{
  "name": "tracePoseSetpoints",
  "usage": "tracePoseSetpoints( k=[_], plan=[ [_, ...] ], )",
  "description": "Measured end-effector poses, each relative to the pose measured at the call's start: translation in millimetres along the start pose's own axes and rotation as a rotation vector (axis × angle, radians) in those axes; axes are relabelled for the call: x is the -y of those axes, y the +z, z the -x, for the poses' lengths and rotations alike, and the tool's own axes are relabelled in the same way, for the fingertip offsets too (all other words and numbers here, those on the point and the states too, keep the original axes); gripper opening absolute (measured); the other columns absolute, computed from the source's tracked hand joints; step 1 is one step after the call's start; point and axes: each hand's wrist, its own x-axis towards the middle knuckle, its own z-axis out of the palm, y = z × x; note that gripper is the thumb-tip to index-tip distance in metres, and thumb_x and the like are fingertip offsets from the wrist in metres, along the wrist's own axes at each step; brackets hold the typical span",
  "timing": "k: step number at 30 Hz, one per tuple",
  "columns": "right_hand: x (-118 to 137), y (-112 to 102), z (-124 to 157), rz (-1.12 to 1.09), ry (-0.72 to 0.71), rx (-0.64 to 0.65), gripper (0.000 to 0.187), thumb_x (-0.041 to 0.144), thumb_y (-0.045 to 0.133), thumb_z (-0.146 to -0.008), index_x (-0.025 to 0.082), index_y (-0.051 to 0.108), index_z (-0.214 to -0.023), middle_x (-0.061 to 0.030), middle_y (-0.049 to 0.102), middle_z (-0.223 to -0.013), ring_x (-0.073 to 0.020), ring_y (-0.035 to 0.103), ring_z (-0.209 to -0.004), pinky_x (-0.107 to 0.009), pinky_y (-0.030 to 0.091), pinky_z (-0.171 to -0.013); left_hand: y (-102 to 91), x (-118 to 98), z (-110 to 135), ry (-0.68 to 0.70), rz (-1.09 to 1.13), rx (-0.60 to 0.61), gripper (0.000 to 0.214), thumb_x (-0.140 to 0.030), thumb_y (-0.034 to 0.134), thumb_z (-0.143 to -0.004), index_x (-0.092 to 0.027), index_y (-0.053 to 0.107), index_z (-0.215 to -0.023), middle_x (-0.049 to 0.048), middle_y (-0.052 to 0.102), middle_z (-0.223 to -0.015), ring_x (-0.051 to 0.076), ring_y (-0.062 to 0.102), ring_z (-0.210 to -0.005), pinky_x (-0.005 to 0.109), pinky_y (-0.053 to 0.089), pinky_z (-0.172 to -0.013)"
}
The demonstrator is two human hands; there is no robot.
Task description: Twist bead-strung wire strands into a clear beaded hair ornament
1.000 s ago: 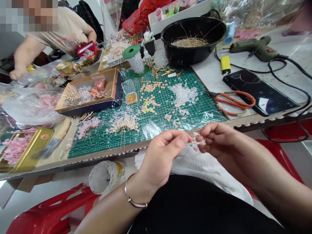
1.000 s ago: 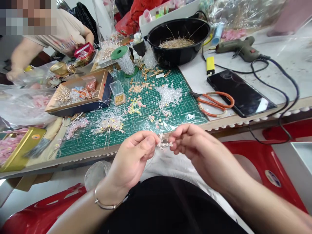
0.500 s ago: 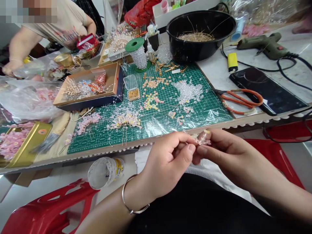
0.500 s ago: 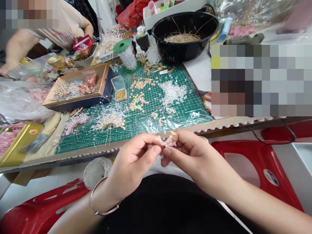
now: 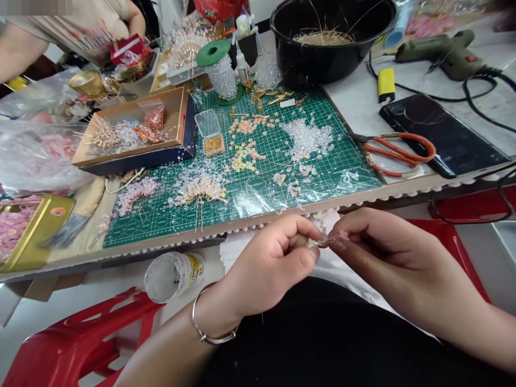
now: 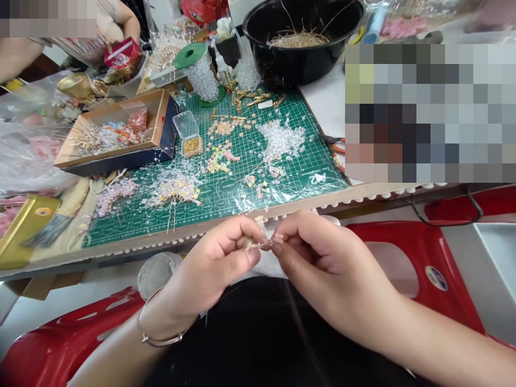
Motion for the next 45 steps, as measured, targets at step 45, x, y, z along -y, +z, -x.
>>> tracePoseSetpoints(
  k=[45],
  plan=[
    [-30.1,-6.5,0.8,0.390,-0.615,-0.129,0.065,0.002,0.067,-0.082,0.036,0.063,-0.137,-0.0006,0.069,-0.072,-0.0199,0.060,-0.060,-0.033,0.051,-0.056,5.9,0.9,-13.7,0.000,0.315,-0.105,0.023,-0.034,0.068,-0.090,-0.016,0.062,-0.077,-0.0079,0.033,-0.055,0.007,0.026,-0.051,0.025,0.019,-0.050]
  ],
)
